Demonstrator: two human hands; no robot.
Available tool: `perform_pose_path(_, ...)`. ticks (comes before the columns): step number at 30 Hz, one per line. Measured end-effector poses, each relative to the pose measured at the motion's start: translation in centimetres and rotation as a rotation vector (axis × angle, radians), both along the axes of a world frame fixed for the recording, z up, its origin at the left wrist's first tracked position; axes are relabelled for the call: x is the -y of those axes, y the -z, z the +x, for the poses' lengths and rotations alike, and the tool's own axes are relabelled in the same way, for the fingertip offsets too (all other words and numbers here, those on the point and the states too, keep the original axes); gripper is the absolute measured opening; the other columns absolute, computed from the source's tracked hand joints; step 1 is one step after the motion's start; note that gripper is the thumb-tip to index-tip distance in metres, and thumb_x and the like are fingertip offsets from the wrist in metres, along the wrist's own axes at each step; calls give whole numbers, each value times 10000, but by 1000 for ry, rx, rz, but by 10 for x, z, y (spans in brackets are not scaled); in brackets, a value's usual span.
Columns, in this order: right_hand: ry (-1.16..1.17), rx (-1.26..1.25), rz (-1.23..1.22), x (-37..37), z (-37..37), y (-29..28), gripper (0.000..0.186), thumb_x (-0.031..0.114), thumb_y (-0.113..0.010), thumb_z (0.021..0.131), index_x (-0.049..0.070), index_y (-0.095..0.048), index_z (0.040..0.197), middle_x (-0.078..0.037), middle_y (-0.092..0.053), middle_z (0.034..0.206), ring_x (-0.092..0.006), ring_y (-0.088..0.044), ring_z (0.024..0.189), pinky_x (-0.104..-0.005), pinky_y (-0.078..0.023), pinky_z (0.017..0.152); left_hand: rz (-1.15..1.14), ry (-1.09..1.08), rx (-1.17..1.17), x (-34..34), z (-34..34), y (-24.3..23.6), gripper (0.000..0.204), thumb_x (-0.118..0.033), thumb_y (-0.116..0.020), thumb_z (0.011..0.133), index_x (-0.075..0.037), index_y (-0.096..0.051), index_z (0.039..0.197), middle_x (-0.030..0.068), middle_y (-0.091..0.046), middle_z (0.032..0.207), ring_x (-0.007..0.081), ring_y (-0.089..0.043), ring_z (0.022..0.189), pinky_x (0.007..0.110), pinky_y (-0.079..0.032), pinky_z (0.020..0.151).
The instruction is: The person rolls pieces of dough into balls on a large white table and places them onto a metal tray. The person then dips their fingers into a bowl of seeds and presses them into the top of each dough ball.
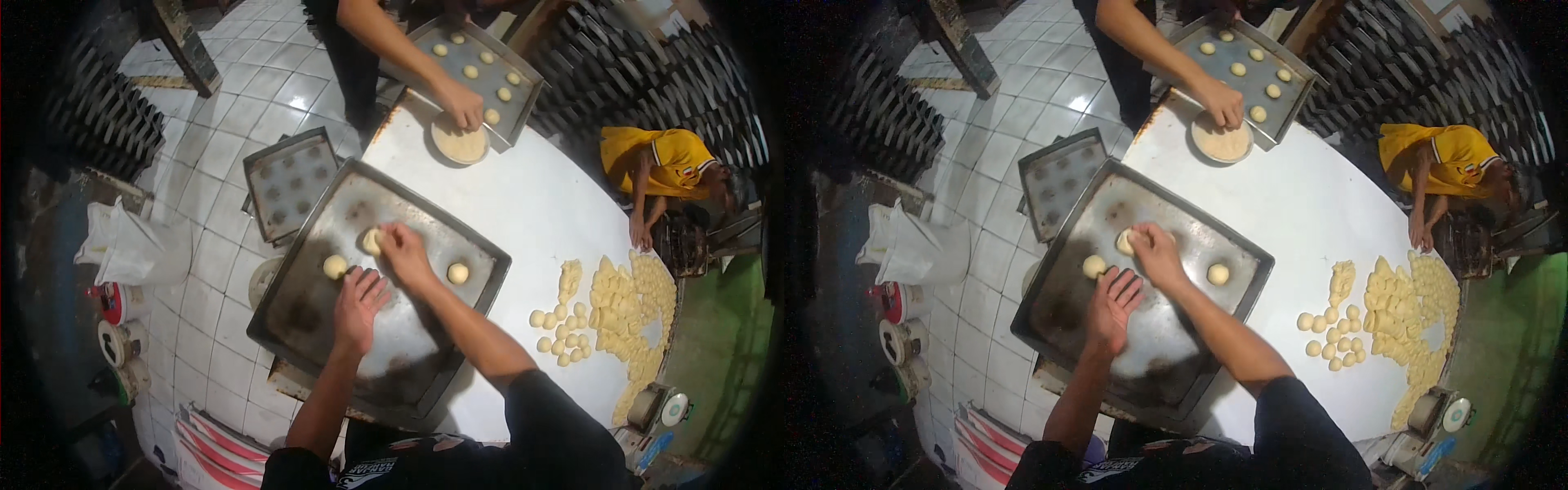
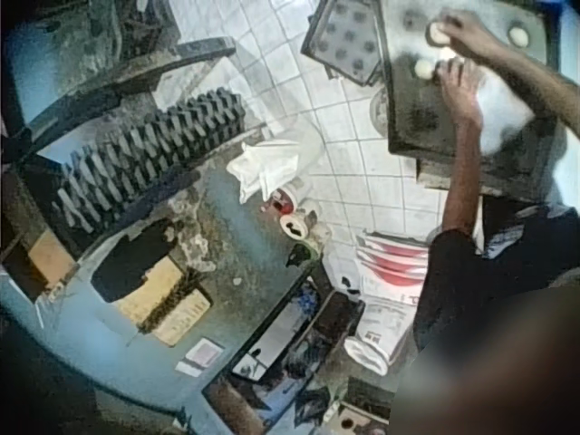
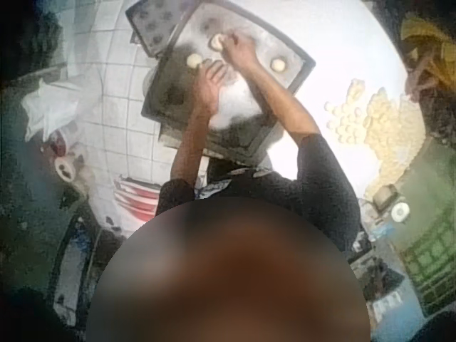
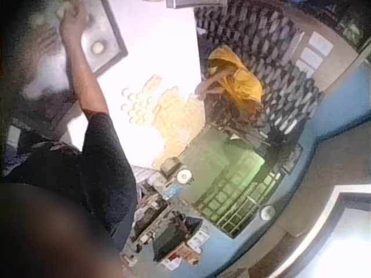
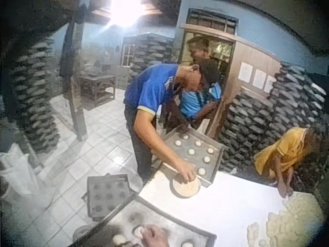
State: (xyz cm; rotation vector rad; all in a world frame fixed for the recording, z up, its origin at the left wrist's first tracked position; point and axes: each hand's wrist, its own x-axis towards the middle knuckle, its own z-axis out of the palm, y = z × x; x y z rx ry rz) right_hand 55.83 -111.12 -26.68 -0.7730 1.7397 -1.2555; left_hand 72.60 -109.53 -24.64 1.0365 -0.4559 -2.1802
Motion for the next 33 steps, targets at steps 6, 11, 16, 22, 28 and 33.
perform_pose_path(6, -380, -1051, -245, -67, -12, -33, 365, 227, -624, 1012, 47, -571, 1325, -153, -665, 1242, -300, -612, 1193, -389, -538, 930, 13, 44, -110, -4, -26, 13, 486, -219, -515, 1083, 12, -420, 1500, 142, -550, 1417, 263, -543, 1330, 416, -461, 1105)
perform_pose_path(11, -348, -737, -257, -80, -25, -61, 401, 159, -681, 954, 75, -585, 1334, -136, -581, 1393, -362, -544, 1277, -411, -517, 983, -134, 109, 80, -11, -46, 14, 566, -89, -574, 1038, -4, -354, 1552, 137, -565, 1412, 199, -571, 1265, 376, -481, 1052)
perform_pose_path(16, -374, -511, -171, -77, -61, -44, 400, 122, -748, 895, 60, -634, 1273, -141, -589, 1368, -345, -587, 1247, -413, -489, 1044, -148, 83, 79, -11, -71, -13, 686, -146, -582, 1047, -78, -218, 1623, 167, -428, 1563, 257, -480, 1385, 431, -404, 1127)
perform_pose_path(22, 9, -406, -10, -15, -171, -72, 493, 207, -815, 833, 25, -566, 1218, -156, -657, 1180, -232, -670, 1048, -385, -556, 945, -393, 95, 189, -4, -50, -30, 650, -180, -587, 1036, -100, -289, 1608, 155, -398, 1595, 289, -477, 1393, 439, -384, 1140)
perform_pose_path(28, -222, -997, 109, 66, -259, -84, 372, 186, -760, 818, 22, -670, 1139, -214, -648, 1072, -379, -650, 996, -450, -540, 874, -398, 129, 238, -8, -28, -21, 678, -132, -611, 1006, -78, -295, 1603, 158, -452, 1545, 251, -537, 1310, 387, -445, 1083)
perform_pose_path(33, -342, -1098, 222, 107, -278, -58, 379, 139, -711, 849, 77, -699, 1222, -254, -596, 1318, -398, -657, 1124, -446, -535, 916, -433, 164, 260, -8, -12, 0, 665, -56, -572, 1016, -80, -280, 1614, 132, -431, 1567, 218, -508, 1362, 345, -422, 1107)
